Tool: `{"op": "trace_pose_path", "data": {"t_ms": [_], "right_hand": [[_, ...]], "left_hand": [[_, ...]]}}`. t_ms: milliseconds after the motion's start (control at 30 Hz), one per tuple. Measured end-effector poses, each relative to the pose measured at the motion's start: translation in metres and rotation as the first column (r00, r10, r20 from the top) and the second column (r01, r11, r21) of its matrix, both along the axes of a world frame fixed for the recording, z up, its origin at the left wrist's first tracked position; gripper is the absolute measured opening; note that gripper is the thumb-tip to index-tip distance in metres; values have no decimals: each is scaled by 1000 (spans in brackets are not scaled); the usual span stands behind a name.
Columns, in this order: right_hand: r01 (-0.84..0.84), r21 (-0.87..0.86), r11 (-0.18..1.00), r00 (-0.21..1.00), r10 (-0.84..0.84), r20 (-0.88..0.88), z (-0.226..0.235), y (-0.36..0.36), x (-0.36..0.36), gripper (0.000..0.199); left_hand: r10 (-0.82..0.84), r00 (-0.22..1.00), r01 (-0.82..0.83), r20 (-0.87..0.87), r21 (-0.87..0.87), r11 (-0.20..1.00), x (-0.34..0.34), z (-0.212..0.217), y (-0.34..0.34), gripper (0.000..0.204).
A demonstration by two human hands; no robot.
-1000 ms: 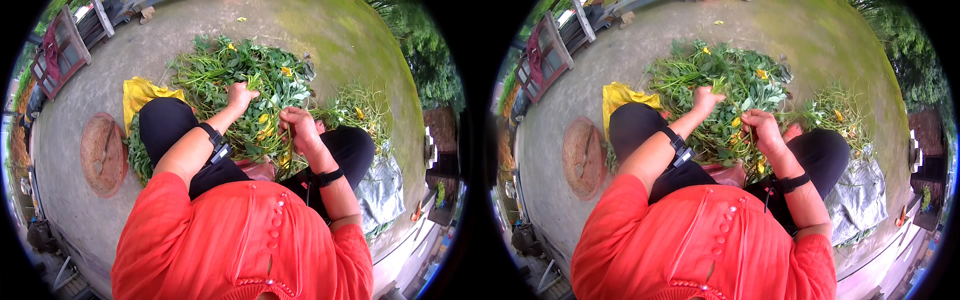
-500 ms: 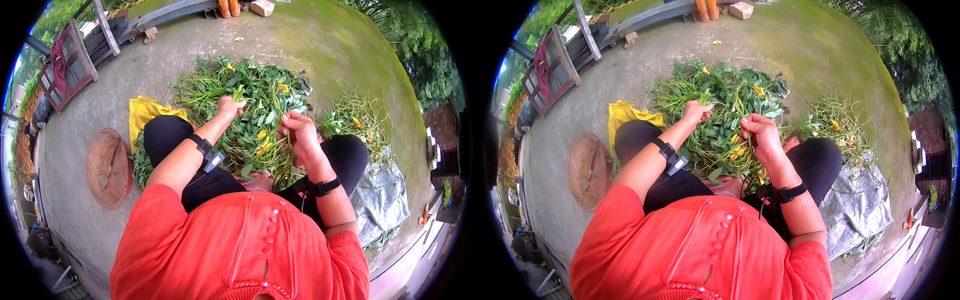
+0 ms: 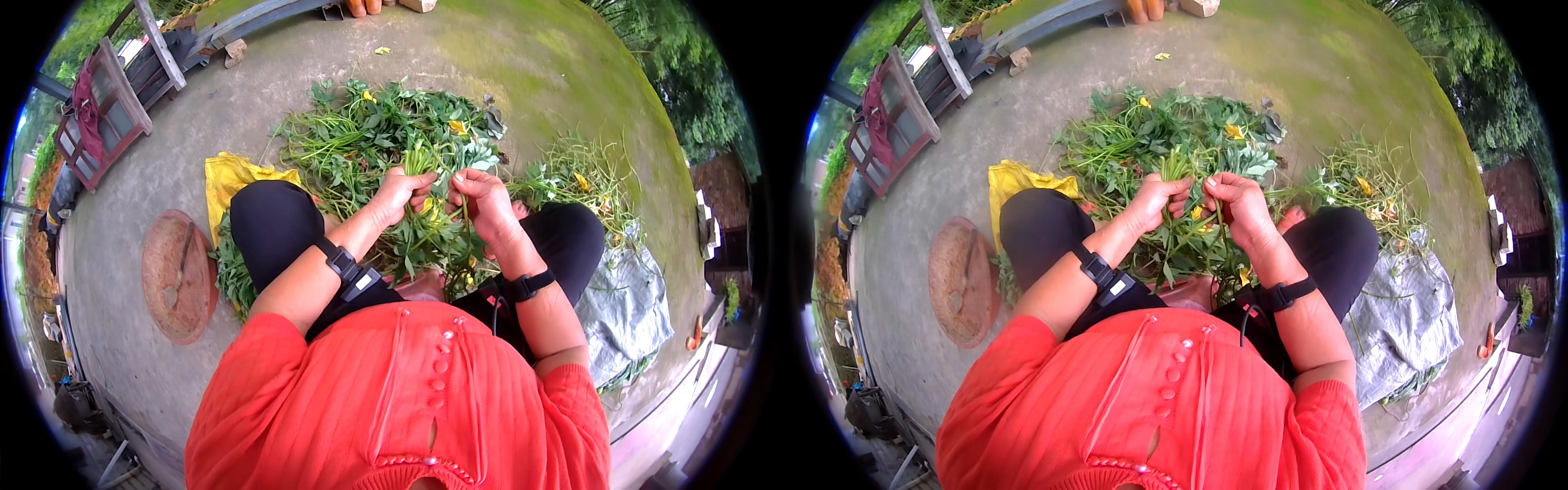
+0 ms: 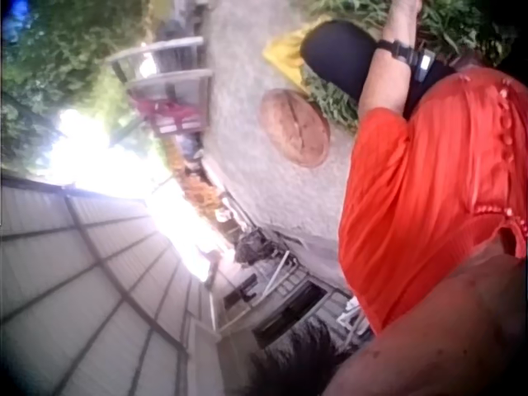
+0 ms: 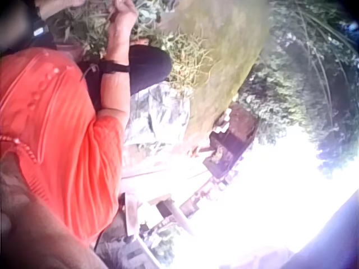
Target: Picking and sorting leaves from stems of green vegetables while sitting on a patio.
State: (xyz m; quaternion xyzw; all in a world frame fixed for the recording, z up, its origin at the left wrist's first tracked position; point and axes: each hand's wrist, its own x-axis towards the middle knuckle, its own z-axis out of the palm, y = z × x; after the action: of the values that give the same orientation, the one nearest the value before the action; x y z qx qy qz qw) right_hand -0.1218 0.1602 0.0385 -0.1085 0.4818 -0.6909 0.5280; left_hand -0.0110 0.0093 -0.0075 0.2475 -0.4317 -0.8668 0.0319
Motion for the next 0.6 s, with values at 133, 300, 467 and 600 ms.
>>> {"op": "trace_pose_path", "data": {"t_ms": [133, 300, 467, 600], "right_hand": [[-17, 53, 998, 999, 15, 29, 11, 4, 1, 14], [120, 146, 982, 992, -115, -47, -10, 3, -15, 11], [78, 116, 990, 988, -62, -140, -23, -6, -14, 11], [-31, 302, 953, 959, 113, -260, -34, 3, -20, 28]], "left_hand": [[402, 872, -239, 277, -475, 847, 8, -41, -34, 16], [78, 974, 14, 211, -401, 916, 10, -7, -10, 15], [-37, 999, 35, -13, -156, 987, 6, 4, 38, 12], [-107, 989, 100, 104, 68, 993, 9, -1, 6, 15]]}}
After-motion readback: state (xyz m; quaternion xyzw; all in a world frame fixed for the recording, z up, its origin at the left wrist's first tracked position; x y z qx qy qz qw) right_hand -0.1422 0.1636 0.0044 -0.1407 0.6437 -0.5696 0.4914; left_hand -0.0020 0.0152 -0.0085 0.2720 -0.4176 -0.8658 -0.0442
